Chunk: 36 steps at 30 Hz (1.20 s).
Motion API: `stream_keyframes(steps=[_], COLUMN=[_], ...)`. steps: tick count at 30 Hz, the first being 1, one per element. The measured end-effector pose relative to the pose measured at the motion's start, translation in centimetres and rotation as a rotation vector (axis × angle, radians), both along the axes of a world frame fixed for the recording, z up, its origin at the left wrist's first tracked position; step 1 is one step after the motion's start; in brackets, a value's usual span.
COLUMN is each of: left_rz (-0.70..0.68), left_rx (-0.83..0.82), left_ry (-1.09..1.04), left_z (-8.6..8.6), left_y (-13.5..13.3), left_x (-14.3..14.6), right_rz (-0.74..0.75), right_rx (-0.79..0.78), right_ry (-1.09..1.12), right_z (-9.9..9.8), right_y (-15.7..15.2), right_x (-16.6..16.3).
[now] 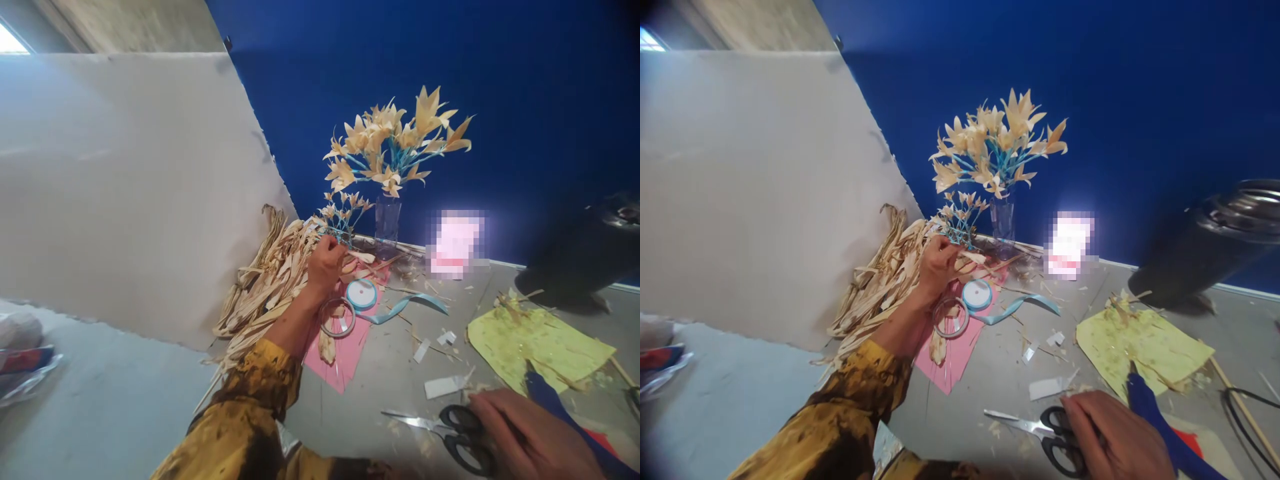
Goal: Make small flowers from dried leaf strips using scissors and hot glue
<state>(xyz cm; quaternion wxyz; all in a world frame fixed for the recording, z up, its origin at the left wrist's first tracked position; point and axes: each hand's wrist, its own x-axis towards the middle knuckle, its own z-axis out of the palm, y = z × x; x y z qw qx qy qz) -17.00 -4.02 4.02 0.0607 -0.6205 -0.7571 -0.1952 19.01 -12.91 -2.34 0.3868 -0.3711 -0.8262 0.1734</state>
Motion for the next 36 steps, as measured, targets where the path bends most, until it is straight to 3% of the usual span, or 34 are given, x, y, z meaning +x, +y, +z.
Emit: stream_keyframes(steps=[2, 4, 8, 11, 15, 17, 19, 22, 25, 29, 33, 36], left_rz=[-0.077, -0.246, -0.495, -0.411, -0.387, -0.371, -0.391, -0.481, -0.436, -0.306, -0.3, -0.237], left_rx=[0.252, 0.461, 0.418, 0.513, 0.649, 0.685, 0.68, 0.506, 0.205, -0.062, -0.266, -0.358], left_ry=[-0.045, -0.091, -0.094, -0.099, -0.052, -0.051, -0.066, -0.127, -0.168, -0.173, -0.179, -0.2], left_z=[0.5, -0.1, -3.2, -3.9, -1.4, -0.2, -0.1, -1.6, -3.0, -2.2, -1.0, -1.9], left_y=[-2.5, -5.7, -10.4, -11.0, -10.6, -11.0, -11.6, -11.6, -9.8, -5.9, -0.7, 3.3], left_x=[0.8, 2.6, 5.1, 3.3, 0.2, 0.4, 1.5, 2.6, 2.5, 3.5, 8.0, 11.4], right_rz=[-0.008, -0.036, -0.12, -0.102, -0.047, -0.059, -0.098, -0.128, -0.09, -0.042, -0.008, 0.014], right_rx=[-0.053, -0.119, -0.183, -0.211, -0.186, -0.187, -0.215, -0.238, -0.198, -0.137, -0.032, 0.018], right_ry=[-0.011, -0.038, -0.052, -0.045, -0.021, 0.001, 0.017, 0.017, 0.001, -0.04, -0.034, -0.044], right_z=[-0.3, -0.7, -1.3, -1.0, -0.6, -0.7, -0.8, -0.9, -0.7, -0.4, -0.3, -0.4], right_y=[-0.1, -0.2, -0.5, -0.6, -0.4, -0.5, -0.6, -0.6, -0.2, 0.0, -0.3, -0.6], right_x=[0.4, 0.7, 0.9, 0.4, 0.0, 0.0, 0.0, -0.2, -0.4, -0.6, -0.9, -1.2])
